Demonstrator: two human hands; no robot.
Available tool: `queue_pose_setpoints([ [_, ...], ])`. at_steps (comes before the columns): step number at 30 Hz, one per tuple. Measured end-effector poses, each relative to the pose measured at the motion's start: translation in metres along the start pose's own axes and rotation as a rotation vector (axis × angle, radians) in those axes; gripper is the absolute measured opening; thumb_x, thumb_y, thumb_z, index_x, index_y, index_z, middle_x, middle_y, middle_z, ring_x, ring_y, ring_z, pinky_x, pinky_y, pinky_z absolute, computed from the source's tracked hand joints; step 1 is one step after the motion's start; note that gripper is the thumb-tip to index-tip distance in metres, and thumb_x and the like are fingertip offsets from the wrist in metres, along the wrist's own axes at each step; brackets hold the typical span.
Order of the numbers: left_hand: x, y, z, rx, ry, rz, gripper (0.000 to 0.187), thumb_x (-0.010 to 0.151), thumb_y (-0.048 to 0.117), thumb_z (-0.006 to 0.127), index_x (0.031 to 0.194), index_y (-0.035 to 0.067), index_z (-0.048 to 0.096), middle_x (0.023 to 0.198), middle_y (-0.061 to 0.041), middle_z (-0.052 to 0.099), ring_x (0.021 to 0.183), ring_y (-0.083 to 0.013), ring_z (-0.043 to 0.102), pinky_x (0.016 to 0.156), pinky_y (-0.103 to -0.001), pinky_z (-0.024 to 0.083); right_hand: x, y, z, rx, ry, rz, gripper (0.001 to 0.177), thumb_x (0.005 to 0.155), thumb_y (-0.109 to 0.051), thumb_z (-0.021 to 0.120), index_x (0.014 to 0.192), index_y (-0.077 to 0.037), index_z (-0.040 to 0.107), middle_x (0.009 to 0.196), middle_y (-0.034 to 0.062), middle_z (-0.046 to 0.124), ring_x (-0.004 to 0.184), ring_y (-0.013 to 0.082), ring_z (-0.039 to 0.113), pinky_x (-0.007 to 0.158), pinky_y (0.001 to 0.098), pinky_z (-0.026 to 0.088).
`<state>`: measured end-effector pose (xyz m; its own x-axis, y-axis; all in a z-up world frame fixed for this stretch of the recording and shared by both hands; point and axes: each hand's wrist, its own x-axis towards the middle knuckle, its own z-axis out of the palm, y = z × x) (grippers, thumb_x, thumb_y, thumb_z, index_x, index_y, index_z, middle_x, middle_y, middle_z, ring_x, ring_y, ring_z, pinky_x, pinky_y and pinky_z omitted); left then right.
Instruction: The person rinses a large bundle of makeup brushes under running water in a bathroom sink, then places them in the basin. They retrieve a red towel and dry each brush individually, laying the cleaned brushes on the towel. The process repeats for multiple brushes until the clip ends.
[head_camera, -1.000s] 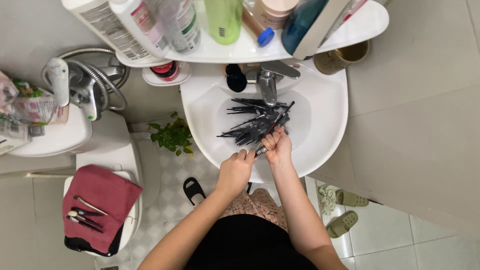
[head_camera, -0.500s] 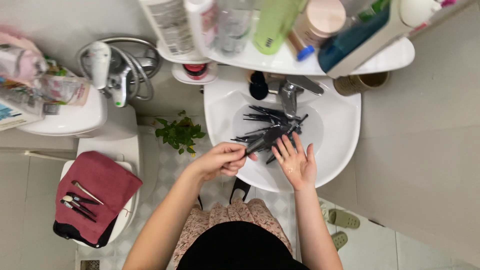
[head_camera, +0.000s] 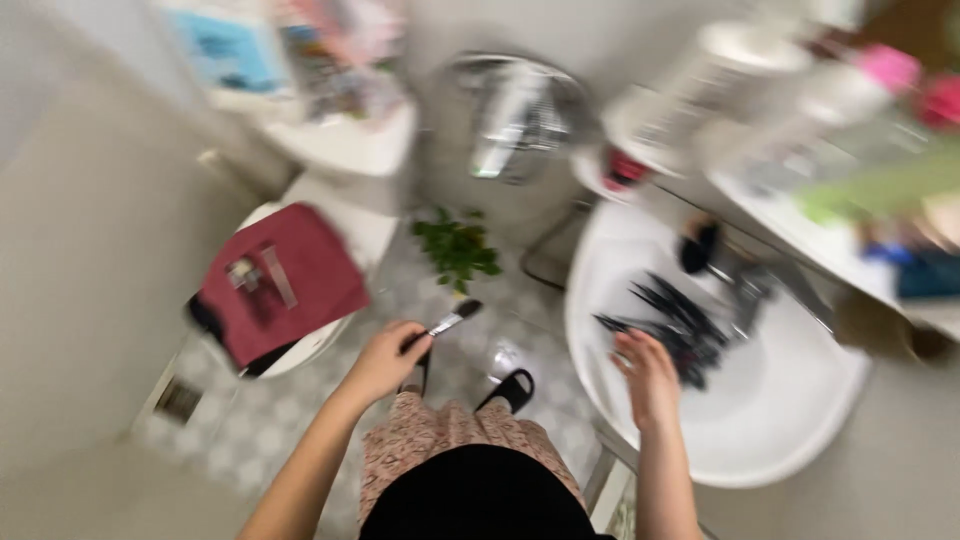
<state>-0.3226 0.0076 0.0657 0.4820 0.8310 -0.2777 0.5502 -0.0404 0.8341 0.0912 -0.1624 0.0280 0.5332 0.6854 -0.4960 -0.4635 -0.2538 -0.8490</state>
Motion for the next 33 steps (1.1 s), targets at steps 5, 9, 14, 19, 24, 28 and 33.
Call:
queue_pose_setpoints([
  [5, -0.032, -0.172, -0.022, -0.404, 0.345, -0.419, 0.027, 0.097, 0.029, 0.068, 0.102, 0.003, 0.076, 0.084, -0.005, 0.064, 0.079, -0.0188, 0.057, 0.072, -0.034, 0.046, 0.027, 0.014, 0.050, -0.065, 0.026, -0.209, 0.012, 0.106, -0.009, 0.060, 0.116, -0.006, 0.064, 0.119, 0.0127, 0.068, 0.113, 0.0250, 0.068, 0.097, 0.0462, 0.055],
  [9, -0.036, -0.291, -0.032, -0.645, 0.598, -0.638, 0.028, 0.095, 0.029, 0.073, 0.105, 0.003, 0.077, 0.085, -0.003, 0.067, 0.079, -0.0151, 0.056, 0.072, -0.031, 0.045, 0.034, 0.026, 0.102, -0.341, 0.007, -0.391, 0.010, 0.109, -0.005, 0.059, 0.118, -0.004, 0.064, 0.122, 0.0104, 0.070, 0.117, 0.0211, 0.068, 0.103, 0.0356, 0.052],
  [14, -0.002, -0.372, -0.065, -0.435, 0.803, -0.783, 0.032, 0.086, 0.032, 0.080, 0.102, 0.004, 0.078, 0.086, -0.007, 0.076, 0.079, -0.0171, 0.068, 0.074, -0.031, 0.051, 0.008, 0.030, 0.189, -0.719, -0.130, -0.511, 0.012, 0.114, -0.007, 0.056, 0.122, 0.000, 0.061, 0.125, 0.0113, 0.068, 0.121, 0.0203, 0.063, 0.110, 0.0342, 0.046],
  [19, 0.054, -0.419, -0.087, -0.221, 0.733, -0.817, 0.030, 0.082, 0.033, 0.084, 0.101, 0.011, 0.080, 0.098, -0.011, 0.079, 0.092, -0.0298, 0.073, 0.081, -0.041, 0.054, 0.000, 0.075, 0.205, -1.248, -0.062, -0.248, 0.017, 0.106, -0.007, 0.055, 0.119, -0.002, 0.066, 0.124, 0.0128, 0.070, 0.129, 0.0267, 0.062, 0.110, 0.0408, 0.045],
  [24, 0.103, -0.425, -0.110, -0.182, 0.690, -0.961, 0.039, 0.076, 0.034, 0.087, 0.109, 0.015, 0.078, 0.104, -0.011, 0.077, 0.097, -0.0318, 0.073, 0.085, -0.044, 0.057, 0.009, 0.119, 0.158, -1.398, -0.044, -0.282, 0.020, 0.101, -0.005, 0.059, 0.117, -0.003, 0.070, 0.119, 0.0138, 0.075, 0.126, 0.0280, 0.066, 0.115, 0.0455, 0.047],
  [28, 0.126, -0.445, -0.105, 0.142, 0.656, -0.883, 0.066, 0.078, 0.013, 0.080, 0.140, 0.014, 0.058, 0.130, -0.016, 0.064, 0.103, -0.0385, 0.069, 0.081, -0.048, 0.058, 0.008, 0.128, 0.136, -1.382, 0.075, -0.100, 0.018, 0.104, -0.006, 0.058, 0.117, -0.001, 0.069, 0.115, 0.0166, 0.076, 0.123, 0.0300, 0.068, 0.109, 0.0485, 0.050],
  [33, 0.128, -0.447, -0.094, 0.360, 0.263, -0.796, 0.054, 0.095, 0.005, 0.062, 0.147, 0.018, 0.051, 0.134, -0.016, 0.056, 0.115, -0.0366, 0.064, 0.088, -0.047, 0.059, 0.000, 0.133, 0.106, -1.222, 0.042, -0.081, 0.023, 0.103, -0.007, 0.058, 0.123, -0.001, 0.068, 0.117, 0.0167, 0.075, 0.120, 0.0291, 0.069, 0.109, 0.0449, 0.050],
])
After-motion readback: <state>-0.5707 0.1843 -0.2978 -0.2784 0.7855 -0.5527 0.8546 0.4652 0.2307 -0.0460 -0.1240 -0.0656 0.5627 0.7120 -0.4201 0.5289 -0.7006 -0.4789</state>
